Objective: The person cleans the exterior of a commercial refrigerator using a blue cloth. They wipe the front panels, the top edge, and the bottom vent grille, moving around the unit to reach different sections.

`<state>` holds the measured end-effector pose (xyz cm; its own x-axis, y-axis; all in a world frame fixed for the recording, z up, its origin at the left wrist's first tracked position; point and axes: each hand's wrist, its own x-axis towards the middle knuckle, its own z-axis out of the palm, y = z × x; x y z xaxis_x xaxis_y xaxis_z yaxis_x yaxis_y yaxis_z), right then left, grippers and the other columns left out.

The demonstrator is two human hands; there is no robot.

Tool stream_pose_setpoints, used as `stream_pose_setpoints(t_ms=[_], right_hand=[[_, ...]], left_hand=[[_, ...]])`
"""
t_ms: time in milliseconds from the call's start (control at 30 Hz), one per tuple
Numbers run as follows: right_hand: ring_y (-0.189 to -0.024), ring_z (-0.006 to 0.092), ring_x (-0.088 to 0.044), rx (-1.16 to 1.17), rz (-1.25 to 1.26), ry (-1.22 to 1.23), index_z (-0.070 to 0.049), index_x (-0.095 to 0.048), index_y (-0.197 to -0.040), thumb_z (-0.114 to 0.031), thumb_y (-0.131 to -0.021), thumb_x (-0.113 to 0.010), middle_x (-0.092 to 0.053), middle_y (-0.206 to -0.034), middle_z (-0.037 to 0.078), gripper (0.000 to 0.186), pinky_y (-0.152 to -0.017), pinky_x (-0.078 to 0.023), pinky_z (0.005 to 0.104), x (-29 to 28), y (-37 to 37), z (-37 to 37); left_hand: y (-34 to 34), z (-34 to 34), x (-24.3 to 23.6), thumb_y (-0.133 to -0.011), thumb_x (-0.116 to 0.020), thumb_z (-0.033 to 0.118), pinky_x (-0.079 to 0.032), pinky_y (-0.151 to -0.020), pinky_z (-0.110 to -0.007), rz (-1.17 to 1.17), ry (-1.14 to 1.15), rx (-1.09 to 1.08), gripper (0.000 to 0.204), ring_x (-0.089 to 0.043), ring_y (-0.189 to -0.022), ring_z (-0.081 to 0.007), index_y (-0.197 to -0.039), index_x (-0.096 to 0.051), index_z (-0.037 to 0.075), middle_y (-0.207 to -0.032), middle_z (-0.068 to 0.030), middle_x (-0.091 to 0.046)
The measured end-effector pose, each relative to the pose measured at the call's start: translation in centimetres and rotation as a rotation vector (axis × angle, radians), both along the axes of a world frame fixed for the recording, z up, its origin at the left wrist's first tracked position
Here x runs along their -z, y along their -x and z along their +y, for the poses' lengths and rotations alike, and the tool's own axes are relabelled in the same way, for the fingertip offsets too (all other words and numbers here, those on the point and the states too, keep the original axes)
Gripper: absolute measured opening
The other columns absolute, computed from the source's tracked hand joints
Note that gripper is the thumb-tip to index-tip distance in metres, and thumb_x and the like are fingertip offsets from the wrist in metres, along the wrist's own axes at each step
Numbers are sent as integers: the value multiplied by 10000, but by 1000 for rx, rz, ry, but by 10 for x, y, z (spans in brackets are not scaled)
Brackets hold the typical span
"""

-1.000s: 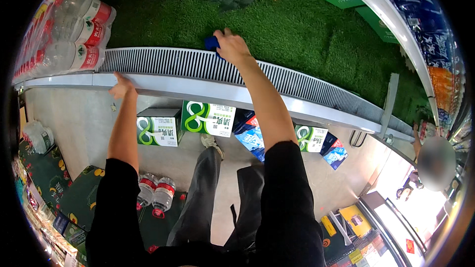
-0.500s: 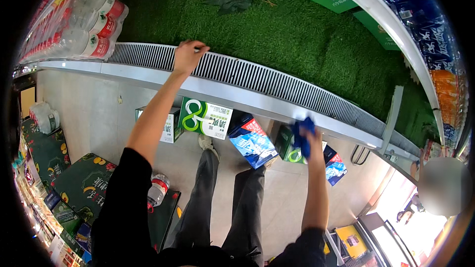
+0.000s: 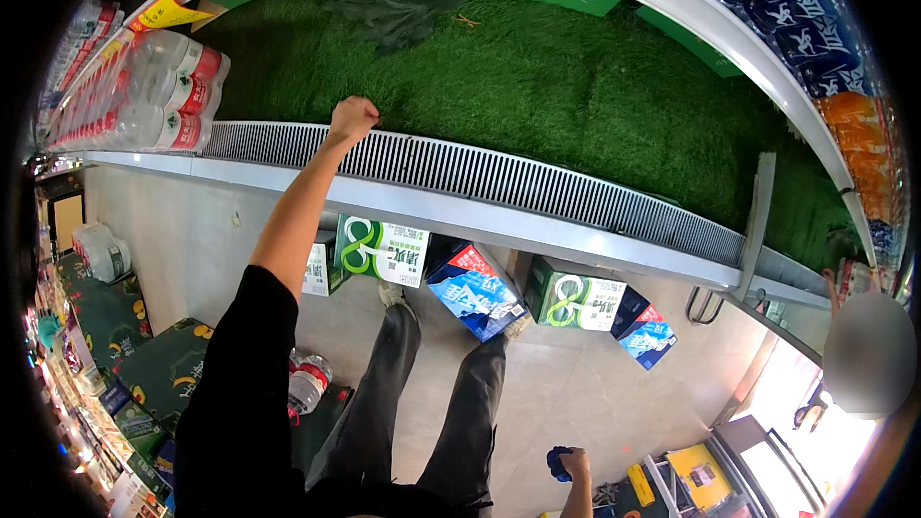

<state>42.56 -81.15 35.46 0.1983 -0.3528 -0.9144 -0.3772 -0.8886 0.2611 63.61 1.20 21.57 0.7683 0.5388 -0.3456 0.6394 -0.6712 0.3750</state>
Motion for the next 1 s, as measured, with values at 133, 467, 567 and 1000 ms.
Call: stream_pose_setpoints(t_ms=[133,467,567,1000], right_hand=[[-759,242,-686,48,-303,-173,-68,-689,-1008,-137,-688,-619,-702,-873,147,335,-699,-548,362,23,7,-7],[-558,199,-647,219,-187,-263,44,-677,-867,-148,-784,-622,-656,-676,123,216,-493,-536,342,47,-35,27],[-702,262,-676,8,-117,-57,-27,-725,-855,-495,-694,-687,-691,-752,149,496,-663,-524,381,24,-46,51],[-638,278,-671,75,-294,-15,-38,-730,-810,-588,-700,-678,-682,-697,141,563,-606,-518,398,10,8,62]], left_hand=[[29,2,-19,-763,-634,134,-536,-728,-385,-175,-99,-74,112,-671,-803,-273,-835,-718,114,-859,-93,-695],[256,0,-135,-792,-670,356,-457,-805,-447,721,-379,126,323,-626,-907,-285,-890,-668,48,-898,-128,-661],[190,16,-149,-788,-689,336,-448,-838,-448,404,-523,205,382,-590,-980,-290,-1022,-637,39,-1003,-138,-638],[-160,10,-120,-795,-629,115,-368,-903,-356,-156,-1081,531,353,-548,-1052,-189,-1129,-529,59,-921,-82,-653]])
